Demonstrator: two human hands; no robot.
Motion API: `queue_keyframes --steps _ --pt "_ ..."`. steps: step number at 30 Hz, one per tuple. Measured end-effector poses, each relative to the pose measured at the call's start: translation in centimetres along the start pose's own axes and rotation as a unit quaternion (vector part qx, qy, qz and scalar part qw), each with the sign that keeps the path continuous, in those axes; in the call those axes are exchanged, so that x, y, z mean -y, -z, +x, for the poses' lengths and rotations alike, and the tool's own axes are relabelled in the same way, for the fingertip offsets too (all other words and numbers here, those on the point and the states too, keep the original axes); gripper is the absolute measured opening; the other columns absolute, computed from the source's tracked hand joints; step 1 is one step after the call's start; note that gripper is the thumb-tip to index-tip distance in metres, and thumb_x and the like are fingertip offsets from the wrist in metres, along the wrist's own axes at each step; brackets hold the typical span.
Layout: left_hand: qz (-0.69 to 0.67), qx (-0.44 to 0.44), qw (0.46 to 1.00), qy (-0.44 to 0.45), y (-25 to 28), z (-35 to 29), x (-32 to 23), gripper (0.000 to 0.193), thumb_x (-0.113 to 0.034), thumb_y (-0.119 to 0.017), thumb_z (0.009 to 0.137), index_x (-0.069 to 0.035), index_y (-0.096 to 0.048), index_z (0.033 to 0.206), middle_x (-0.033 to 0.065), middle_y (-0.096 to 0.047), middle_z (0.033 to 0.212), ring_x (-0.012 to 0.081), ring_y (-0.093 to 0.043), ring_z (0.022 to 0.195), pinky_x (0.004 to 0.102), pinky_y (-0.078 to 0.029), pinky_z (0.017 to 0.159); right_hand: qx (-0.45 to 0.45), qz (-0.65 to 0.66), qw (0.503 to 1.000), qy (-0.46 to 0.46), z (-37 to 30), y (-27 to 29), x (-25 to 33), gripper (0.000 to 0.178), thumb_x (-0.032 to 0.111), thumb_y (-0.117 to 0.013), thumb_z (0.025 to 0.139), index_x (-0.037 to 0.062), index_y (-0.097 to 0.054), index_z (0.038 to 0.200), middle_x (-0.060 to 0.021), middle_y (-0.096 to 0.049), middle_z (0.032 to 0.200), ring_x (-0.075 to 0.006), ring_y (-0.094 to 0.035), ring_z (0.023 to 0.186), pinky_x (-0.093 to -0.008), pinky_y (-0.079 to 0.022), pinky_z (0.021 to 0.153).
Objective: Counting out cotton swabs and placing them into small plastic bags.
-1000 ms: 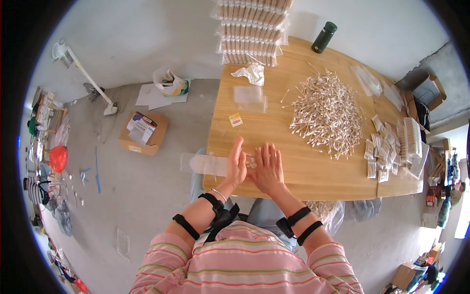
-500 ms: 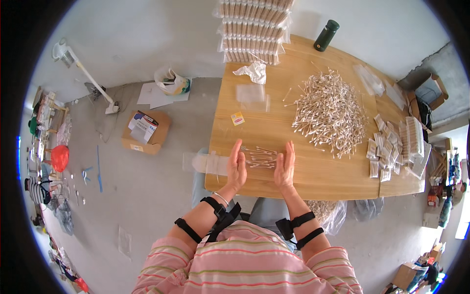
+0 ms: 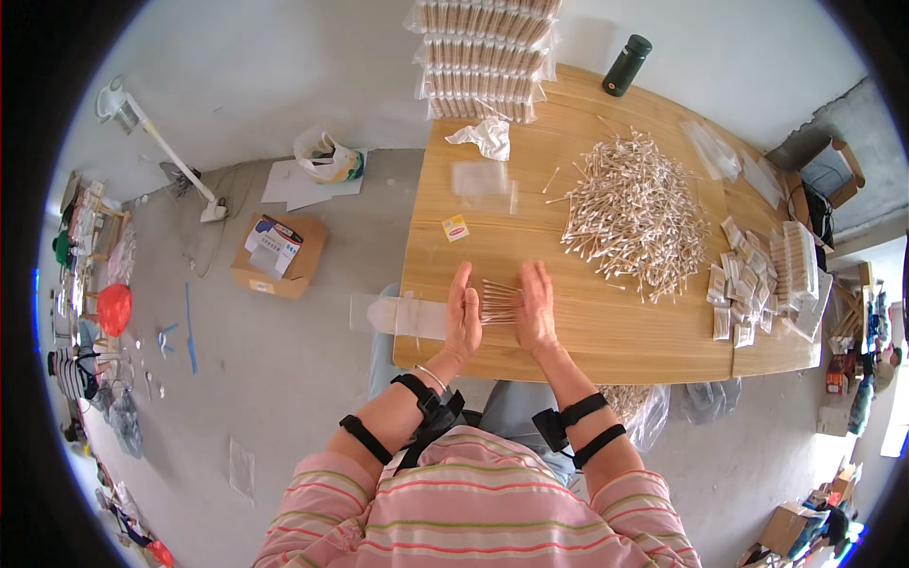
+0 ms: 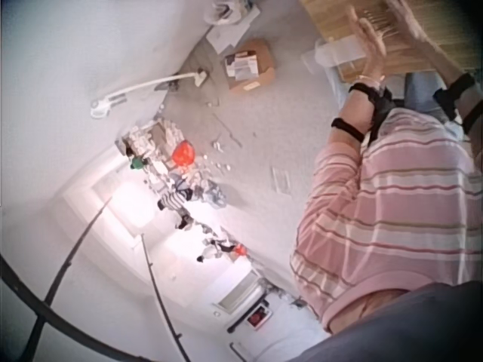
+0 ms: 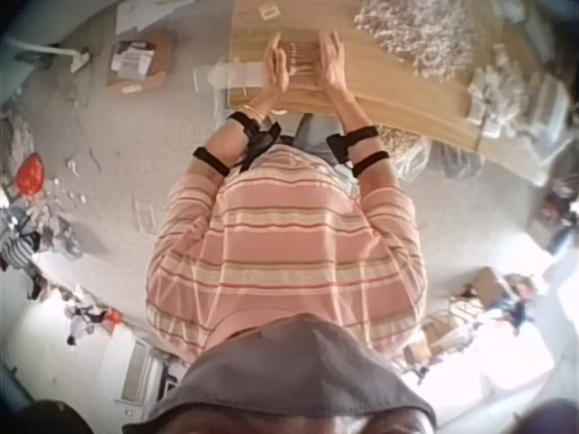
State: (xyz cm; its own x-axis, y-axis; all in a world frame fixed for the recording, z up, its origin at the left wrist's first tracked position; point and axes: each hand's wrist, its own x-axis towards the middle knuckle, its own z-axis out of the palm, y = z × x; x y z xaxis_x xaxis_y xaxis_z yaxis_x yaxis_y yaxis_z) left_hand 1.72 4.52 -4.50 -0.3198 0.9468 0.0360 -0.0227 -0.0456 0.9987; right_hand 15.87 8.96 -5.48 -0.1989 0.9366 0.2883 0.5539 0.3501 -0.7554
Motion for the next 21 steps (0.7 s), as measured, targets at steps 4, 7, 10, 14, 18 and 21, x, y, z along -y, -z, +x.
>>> queue_keyframes --steps 4,7,10,14,18,21 --pt "-0.013 0.02 1.0 -0.011 0.6 0.2 1.0 0.054 -0.034 -0.035 0.103 0.004 -0.035 0.141 0.0198 -0.037 0.146 0.0284 -0.034 0.137 0.0367 -0.026 0.112 0.205 -0.175 0.96 0.071 -2.0 -0.3 2.5 0.061 0.029 -0.054 0.092 0.0007 -0.034 0.143 -0.0186 -0.031 0.15 -0.0361 -0.022 0.142 -0.0477 -0.014 0.117" --pt "-0.022 0.035 0.999 -0.016 0.8 -0.1 1.4 0.054 -0.035 -0.035 0.103 0.004 -0.035 0.142 0.019 -0.038 0.146 0.0273 -0.035 0.137 0.0362 -0.027 0.112 0.218 -0.301 0.923 0.097 -4.7 -0.2 4.0 0.085 0.055 -0.054 0.084 0.0036 -0.028 0.147 -0.0169 -0.024 0.154 -0.0339 -0.018 0.144 -0.0489 -0.012 0.117" --pt "-0.029 0.051 0.998 0.007 1.1 0.2 1.3 0.056 -0.037 -0.034 0.103 0.004 -0.035 0.142 0.0192 -0.038 0.147 0.0274 -0.034 0.137 0.0365 -0.026 0.112 0.223 -0.312 0.919 0.088 -4.4 -0.1 4.7 0.087 0.057 -0.054 0.084 0.0035 -0.027 0.147 -0.0217 -0.023 0.153 -0.0376 -0.017 0.143 -0.0491 -0.011 0.117" --pt "-0.016 0.058 0.998 -0.001 1.3 0.2 1.3 0.057 -0.038 -0.034 0.103 0.004 -0.034 0.142 0.0195 -0.038 0.146 0.0279 -0.034 0.137 0.0365 -0.027 0.112 0.207 -0.335 0.915 0.092 -2.6 -0.5 4.3 0.086 0.054 -0.054 0.084 0.0009 -0.028 0.146 -0.029 -0.022 0.15 -0.0448 -0.017 0.141 -0.0519 -0.011 0.116" --pt "-0.02 0.043 0.999 -0.003 1.8 -0.7 1.3 0.056 -0.037 -0.034 0.103 0.004 -0.036 0.141 0.0199 -0.04 0.145 0.0282 -0.035 0.136 0.0363 -0.027 0.112 0.2 -0.318 0.924 0.075 -4.7 -0.9 4.6 0.088 0.058 -0.054 0.083 0.0025 -0.028 0.146 -0.0291 -0.02 0.151 -0.0467 -0.014 0.141 -0.0534 -0.008 0.116" --pt "0.002 0.043 0.999 -0.004 2.1 -1.2 1.1 0.055 -0.036 -0.034 0.103 0.003 -0.037 0.141 0.0196 -0.042 0.144 0.0274 -0.037 0.136 0.0356 -0.028 0.111 0.211 -0.293 0.928 0.085 -5.6 -0.6 4.8 0.086 0.055 -0.054 0.084 0.0019 -0.027 0.146 -0.0304 -0.018 0.151 -0.0486 -0.014 0.14 -0.0542 -0.008 0.115"
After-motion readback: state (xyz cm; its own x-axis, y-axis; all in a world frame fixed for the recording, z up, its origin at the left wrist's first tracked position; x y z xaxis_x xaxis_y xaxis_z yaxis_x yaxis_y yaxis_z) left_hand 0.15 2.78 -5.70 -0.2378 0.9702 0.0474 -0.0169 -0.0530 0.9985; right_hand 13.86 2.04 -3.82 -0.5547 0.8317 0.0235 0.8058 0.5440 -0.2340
